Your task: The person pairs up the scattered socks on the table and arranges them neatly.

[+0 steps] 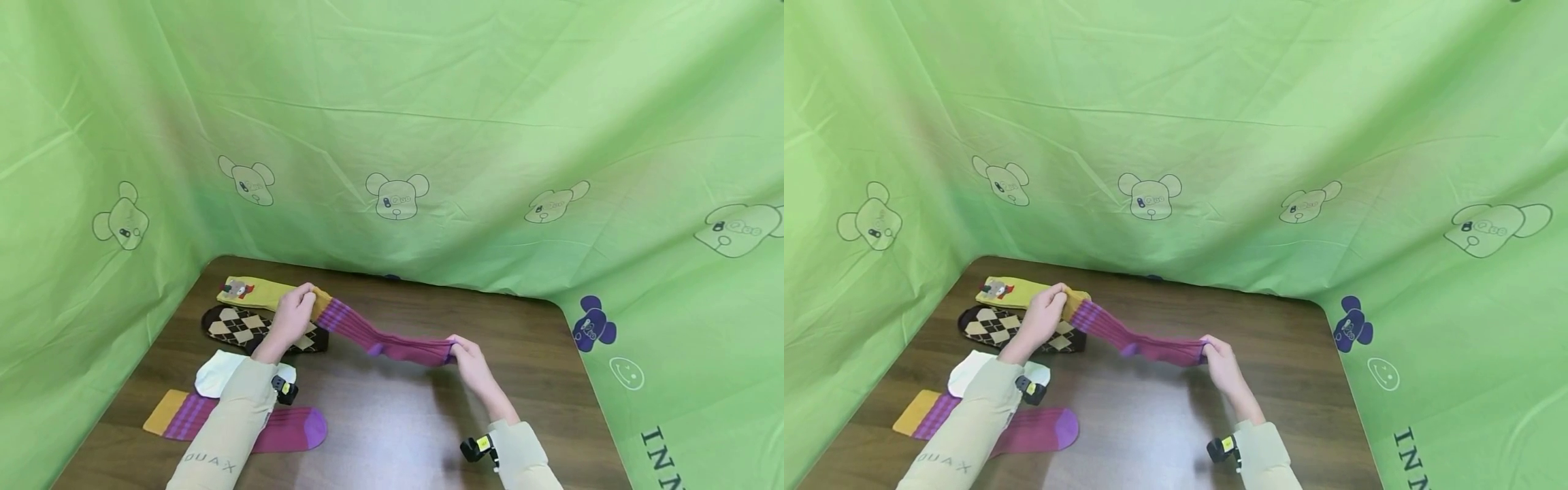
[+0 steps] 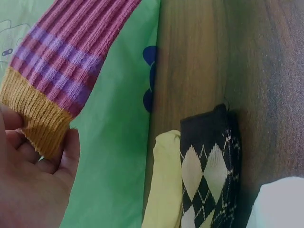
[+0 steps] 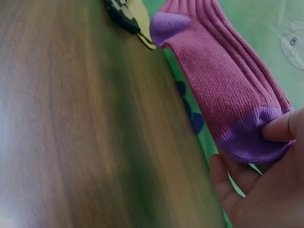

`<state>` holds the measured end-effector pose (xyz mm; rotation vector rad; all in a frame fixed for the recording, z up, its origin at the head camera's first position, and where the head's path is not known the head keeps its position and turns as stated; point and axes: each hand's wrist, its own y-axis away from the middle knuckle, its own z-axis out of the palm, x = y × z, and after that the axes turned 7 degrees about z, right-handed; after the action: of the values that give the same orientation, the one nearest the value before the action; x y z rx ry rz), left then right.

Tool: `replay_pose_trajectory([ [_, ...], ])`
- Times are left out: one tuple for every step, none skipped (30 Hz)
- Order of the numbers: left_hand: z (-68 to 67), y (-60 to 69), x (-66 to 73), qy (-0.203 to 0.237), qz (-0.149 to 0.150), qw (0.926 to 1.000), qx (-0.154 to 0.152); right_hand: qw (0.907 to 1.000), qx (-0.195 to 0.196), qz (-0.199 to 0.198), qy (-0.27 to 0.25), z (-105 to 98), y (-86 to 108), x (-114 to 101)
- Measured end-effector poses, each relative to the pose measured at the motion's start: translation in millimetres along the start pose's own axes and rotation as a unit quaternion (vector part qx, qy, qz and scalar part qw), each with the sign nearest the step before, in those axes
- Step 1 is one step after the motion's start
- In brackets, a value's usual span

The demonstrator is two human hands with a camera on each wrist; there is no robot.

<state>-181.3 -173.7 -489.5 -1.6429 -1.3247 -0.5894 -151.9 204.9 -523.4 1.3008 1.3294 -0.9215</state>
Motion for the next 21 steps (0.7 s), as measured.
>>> replay_pose_trajectory([
  [-0.9,0.6,-0.3,0.000,-0.003,1.0000,-0.002,1.0000,-0.005,0.001,-0.004,2,0.2,0],
  [-1.9,1.0,-0.3,0.000,-0.006,1.0000,-0.002,1.0000,-0.007,0.001,-0.004,4,0.4,1],
  [-2.9,1.3,-0.8,0.000,-0.009,1.0000,-0.002,0.9999,-0.010,0.000,-0.006,6,0.4,1],
  [-4.1,1.7,-1.2,-0.003,-0.012,0.9999,-0.002,0.9999,-0.012,-0.001,-0.006,8,0.3,1],
  [-5.2,1.9,-1.7,-0.006,-0.013,0.9999,-0.004,0.9999,-0.015,-0.003,-0.002,10,0.5,1],
  [-6.5,2.3,-1.8,-0.008,-0.016,0.9998,-0.005,0.9999,-0.016,-0.004,-0.001,12,1.3,0],
  [-8.1,3.0,-1.4,-0.010,-0.019,0.9998,-0.007,0.9999,-0.016,-0.004,0.003,15,1.5,0],
  [-9.4,3.3,-1.8,-0.014,-0.020,0.9997,-0.006,0.9998,-0.018,-0.005,0.005,18,1.5,0],
  [-10.7,4.0,-2.1,-0.017,-0.021,0.9996,-0.006,0.9998,-0.019,-0.007,0.008,20,1.8,-1],
  [-11.9,4.7,-1.8,-0.019,-0.022,0.9996,-0.004,0.9997,-0.020,-0.008,0.011,22,2.1,-1],
  [-12.7,5.3,-1.9,-0.020,-0.023,0.9995,-0.003,0.9997,-0.021,-0.008,0.014,25,2.8,-2],
  [-13.4,5.9,-2.0,-0.021,-0.025,0.9995,0.000,0.9996,-0.022,-0.010,0.014,27,3.2,-2],
  [-13.9,6.2,-2.2,-0.023,-0.024,0.9994,0.004,0.9995,-0.024,-0.012,0.015,29,3.2,-2],
  [-14.1,6.5,-2.4,-0.027,-0.022,0.9994,0.007,0.9994,-0.029,-0.014,0.014,31,3.1,-2],
  [-14.3,6.9,-2.4,-0.030,-0.020,0.9993,0.010,0.9992,-0.033,-0.017,0.016,33,3.1,-2],
  [-14.5,7.0,-2.4,-0.035,-0.019,0.9991,0.012,0.9990,-0.038,-0.017,0.015,36,3.0,-2],
  [-14.9,7.1,-2.6,-0.040,-0.019,0.9989,0.014,0.9988,-0.044,-0.017,0.014,38,2.4,-1],
  [-15.5,7.3,-2.4,-0.046,-0.019,0.9986,0.017,0.9985,-0.050,-0.018,0.012,40,2.1,-1],
  [-16.4,7.4,-2.2,-0.050,-0.020,0.9984,0.020,0.9982,-0.056,-0.019,0.010,42,1.7,-1],
  [-17.4,7.4,-2.1,-0.054,-0.020,0.9981,0.023,0.9979,-0.061,-0.018,0.008,45,1.3,-1],
  [-18.7,7.6,-2.0,-0.056,-0.021,0.9979,0.026,0.9977,-0.065,-0.020,0.007,47,1.2,-1],
])
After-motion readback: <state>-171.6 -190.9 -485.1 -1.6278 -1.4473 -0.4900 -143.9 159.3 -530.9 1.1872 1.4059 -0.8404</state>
